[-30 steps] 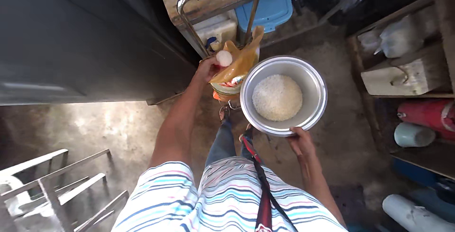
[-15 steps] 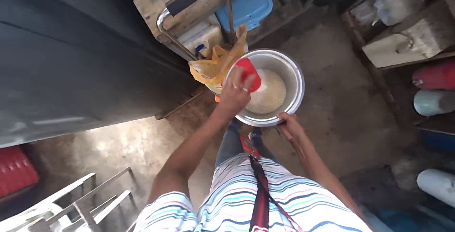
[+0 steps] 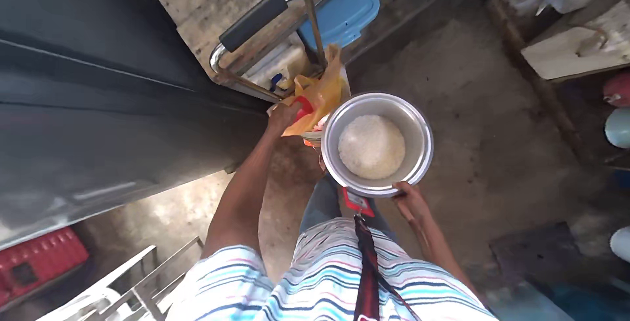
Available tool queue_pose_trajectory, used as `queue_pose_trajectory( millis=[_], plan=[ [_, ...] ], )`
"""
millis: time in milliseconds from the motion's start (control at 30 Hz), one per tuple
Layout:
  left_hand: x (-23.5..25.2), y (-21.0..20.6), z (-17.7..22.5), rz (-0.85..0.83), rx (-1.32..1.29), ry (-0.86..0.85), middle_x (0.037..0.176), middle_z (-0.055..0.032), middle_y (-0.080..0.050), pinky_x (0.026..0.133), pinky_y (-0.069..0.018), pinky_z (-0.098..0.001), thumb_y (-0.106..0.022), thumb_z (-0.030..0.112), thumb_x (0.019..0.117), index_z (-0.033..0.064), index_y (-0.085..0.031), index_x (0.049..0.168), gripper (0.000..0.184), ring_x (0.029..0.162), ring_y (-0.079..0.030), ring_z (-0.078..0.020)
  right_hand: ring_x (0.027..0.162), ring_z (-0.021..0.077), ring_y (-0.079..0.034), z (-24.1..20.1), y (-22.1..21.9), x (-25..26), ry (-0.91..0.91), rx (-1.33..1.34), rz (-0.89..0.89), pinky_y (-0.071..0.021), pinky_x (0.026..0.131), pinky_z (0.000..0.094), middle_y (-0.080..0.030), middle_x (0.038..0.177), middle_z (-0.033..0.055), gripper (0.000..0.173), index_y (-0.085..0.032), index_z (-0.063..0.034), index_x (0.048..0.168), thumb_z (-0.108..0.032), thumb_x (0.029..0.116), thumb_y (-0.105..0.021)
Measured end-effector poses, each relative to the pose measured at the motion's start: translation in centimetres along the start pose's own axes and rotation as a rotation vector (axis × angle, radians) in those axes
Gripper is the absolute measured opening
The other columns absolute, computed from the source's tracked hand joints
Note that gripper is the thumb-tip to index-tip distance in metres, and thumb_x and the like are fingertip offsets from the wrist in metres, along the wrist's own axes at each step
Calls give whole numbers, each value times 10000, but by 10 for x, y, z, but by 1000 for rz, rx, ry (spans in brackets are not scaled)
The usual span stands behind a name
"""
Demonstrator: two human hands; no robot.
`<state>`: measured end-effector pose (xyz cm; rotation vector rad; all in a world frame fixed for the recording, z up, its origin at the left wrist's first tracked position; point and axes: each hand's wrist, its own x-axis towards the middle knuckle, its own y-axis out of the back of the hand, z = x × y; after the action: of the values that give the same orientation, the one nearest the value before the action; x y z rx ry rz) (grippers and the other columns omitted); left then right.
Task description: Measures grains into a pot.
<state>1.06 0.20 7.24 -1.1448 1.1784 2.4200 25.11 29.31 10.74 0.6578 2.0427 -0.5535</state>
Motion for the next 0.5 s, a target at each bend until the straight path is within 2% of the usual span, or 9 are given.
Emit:
queue_pose_trajectory(
  millis=[67,133,167,200,233,300,367,433,500],
  plan=[
    [39,-15,10,-125,94,40,1311,-320,-597,1048,-425,-654,-444,582,1038,-75,-615,1274,718,1264,-564,-447,806,121,-687,5,4,1,-5,42,27,-611,696,302,-647,958,61,307,-443,-20,1262,39,960,-442],
    [64,-32,16,-153,240,4,1335,-316,-593,1055,-401,-675,-434,521,1065,-70,-630,1266,655,1293,-546,-458,811,122,-688,10,8,3,-13,72,68,-613,701,309,-643,960,60,324,-432,-23,1273,45,955,-437],
    [68,-39,21,-123,360,-8,1362,-326,-576,1058,-384,-693,-452,475,1069,-78,-614,1290,617,1316,-527,-476,808,120,-686,12,9,4,-17,79,91,-612,699,309,-639,959,57,329,-427,-23,1277,48,956,-433],
    [68,-46,24,-57,431,18,1409,-363,-518,1083,-366,-689,-509,437,1053,-103,-548,1358,622,1348,-483,-503,798,117,-688,13,10,5,-18,85,114,-613,695,308,-644,948,54,315,-436,-24,1264,50,958,-431],
    [73,-55,25,35,434,103,1479,-397,-407,1108,-368,-670,-581,425,1014,-115,-437,1446,706,1391,-413,-529,782,114,-692,15,12,6,-17,88,139,-617,685,303,-654,930,49,301,-448,-27,1244,48,953,-433],
    [90,-74,25,140,444,204,1533,-419,-298,1078,-383,-681,-605,377,1006,-109,-390,1482,714,1407,-353,-569,759,101,-688,16,16,6,-8,93,178,-612,672,291,-652,906,34,276,-458,-32,1214,44,950,-433],
    [102,-91,26,204,359,233,1530,-377,-353,1080,-395,-654,-532,316,1048,-90,-422,1470,596,1400,-394,-529,771,96,-690,19,22,8,29,114,202,-610,677,289,-659,923,30,298,-454,-37,1222,51,938,-429],
    [110,-110,28,295,198,234,1462,-257,-529,1098,-414,-574,-470,340,1066,-7,-523,1436,510,1360,-507,-405,778,89,-693,21,28,8,41,127,222,-612,676,283,-663,933,23,304,-451,-49,1219,56,936,-420],
    [101,-119,47,165,210,232,1395,-277,-573,1046,-447,-604,-467,289,1064,-43,-583,1345,450,1303,-551,-426,772,95,-699,21,32,8,42,133,243,-618,669,289,-667,930,30,297,-454,-42,1219,56,941,-417]
  ],
)
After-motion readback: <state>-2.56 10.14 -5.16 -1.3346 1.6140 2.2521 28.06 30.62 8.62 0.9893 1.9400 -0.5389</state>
